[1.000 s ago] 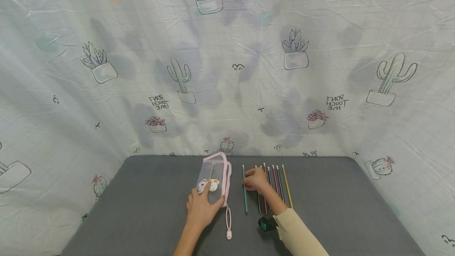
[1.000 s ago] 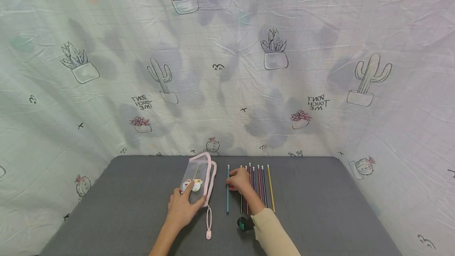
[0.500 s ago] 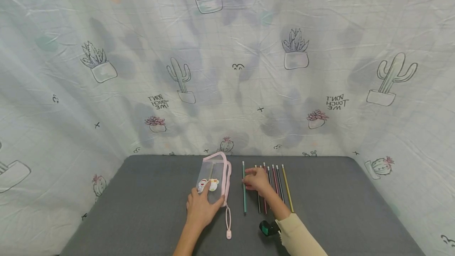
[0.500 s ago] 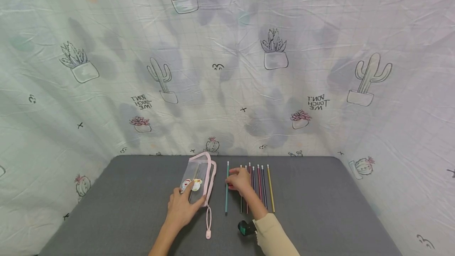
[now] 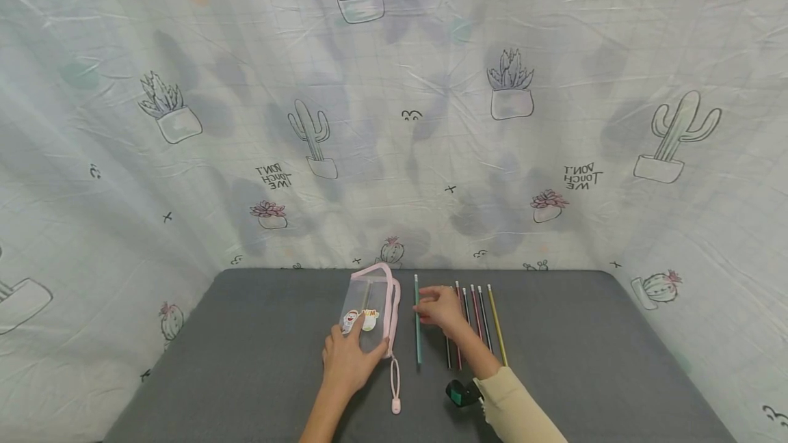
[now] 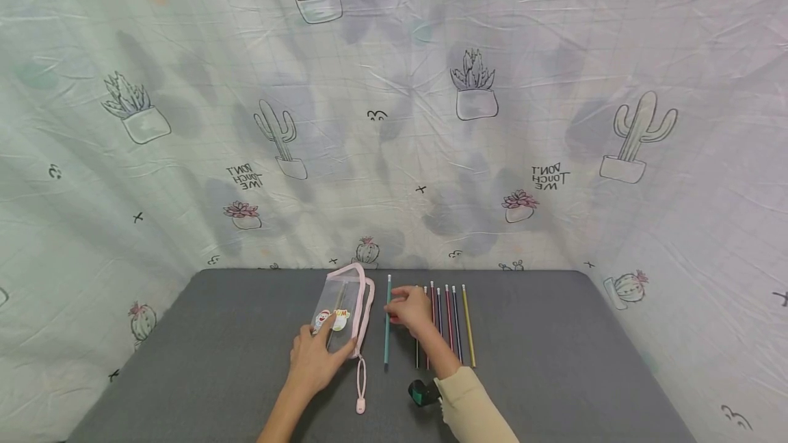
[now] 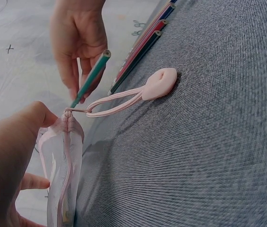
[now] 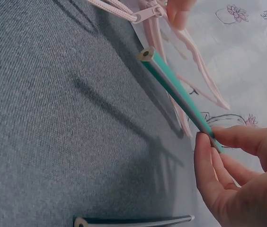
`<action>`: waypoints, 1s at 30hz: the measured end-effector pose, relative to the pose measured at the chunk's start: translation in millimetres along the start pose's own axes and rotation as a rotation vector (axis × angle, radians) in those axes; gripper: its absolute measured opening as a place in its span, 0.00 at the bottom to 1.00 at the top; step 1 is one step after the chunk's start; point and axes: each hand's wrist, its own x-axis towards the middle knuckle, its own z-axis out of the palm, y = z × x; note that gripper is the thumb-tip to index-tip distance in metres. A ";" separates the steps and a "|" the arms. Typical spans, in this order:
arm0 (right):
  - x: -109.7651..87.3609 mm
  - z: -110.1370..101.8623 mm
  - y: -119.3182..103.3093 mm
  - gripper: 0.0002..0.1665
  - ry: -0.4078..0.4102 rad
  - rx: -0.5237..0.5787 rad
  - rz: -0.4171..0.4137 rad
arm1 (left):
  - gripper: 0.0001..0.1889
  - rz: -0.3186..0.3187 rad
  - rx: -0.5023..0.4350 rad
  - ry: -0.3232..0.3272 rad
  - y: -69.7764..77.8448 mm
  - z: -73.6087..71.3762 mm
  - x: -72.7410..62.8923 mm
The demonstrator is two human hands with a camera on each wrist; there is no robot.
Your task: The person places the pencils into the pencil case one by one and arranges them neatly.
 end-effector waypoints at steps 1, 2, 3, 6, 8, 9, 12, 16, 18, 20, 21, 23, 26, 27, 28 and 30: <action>0.0 0.8 -0.6 0.25 -0.002 0.004 -0.006 | 0.41 -0.002 0.002 -0.002 0.1 0.0 0.1; 0.0 1.8 -1.0 0.25 -0.004 0.013 -0.004 | 0.41 -0.005 0.002 -0.005 0.2 0.0 0.3; 0.0 2.9 -1.4 0.25 -0.006 0.019 -0.004 | 0.41 -0.008 0.003 -0.008 0.3 0.0 0.4; 0.2 6.6 -2.6 0.25 -0.012 0.029 -0.010 | 0.41 -0.012 0.005 -0.016 0.7 -0.6 0.7; 0.5 9.1 -2.7 0.24 -0.015 0.031 -0.014 | 0.41 -0.013 0.006 -0.020 0.9 -1.1 0.8; 0.8 10.4 -2.5 0.24 -0.015 0.028 -0.018 | 0.41 -0.013 0.006 -0.022 1.0 -1.2 0.9; 1.5 13.8 -2.5 0.24 -0.010 0.028 -0.028 | 0.41 -0.015 0.007 -0.027 1.2 -1.7 1.1; 3.3 17.8 -2.2 0.24 -0.002 0.020 -0.023 | 0.42 -0.015 0.010 -0.032 1.1 -2.0 1.1; 4.3 19.6 -2.6 0.24 -0.005 0.018 -0.012 | 0.42 -0.016 0.009 -0.033 0.9 -1.8 1.1; 4.9 21.3 -4.0 0.24 -0.006 0.020 -0.004 | 0.42 -0.016 0.007 -0.033 0.6 -1.4 0.8; 5.0 22.1 -4.9 0.25 -0.008 0.019 -0.002 | 0.41 -0.016 0.005 -0.034 0.7 -1.2 0.7; 5.5 23.9 -6.6 0.25 -0.008 0.029 0.005 | 0.41 -0.015 0.001 -0.035 0.4 -0.8 0.3; 6.4 27.0 -7.9 0.25 -0.001 0.041 0.007 | 0.41 -0.015 -0.001 -0.038 -0.1 -0.3 -0.3; 6.8 28.1 -7.9 0.25 0.003 0.039 0.005 | 0.41 -0.014 -0.003 -0.038 -0.2 -0.2 -0.4; 7.3 29.2 -8.0 0.25 0.008 0.041 0.005 | 0.41 -0.013 -0.002 -0.037 -0.4 -0.3 -0.3; 8.1 31.4 -8.7 0.25 0.012 0.043 0.002 | 0.42 -0.015 -0.002 -0.038 -0.8 0.0 0.2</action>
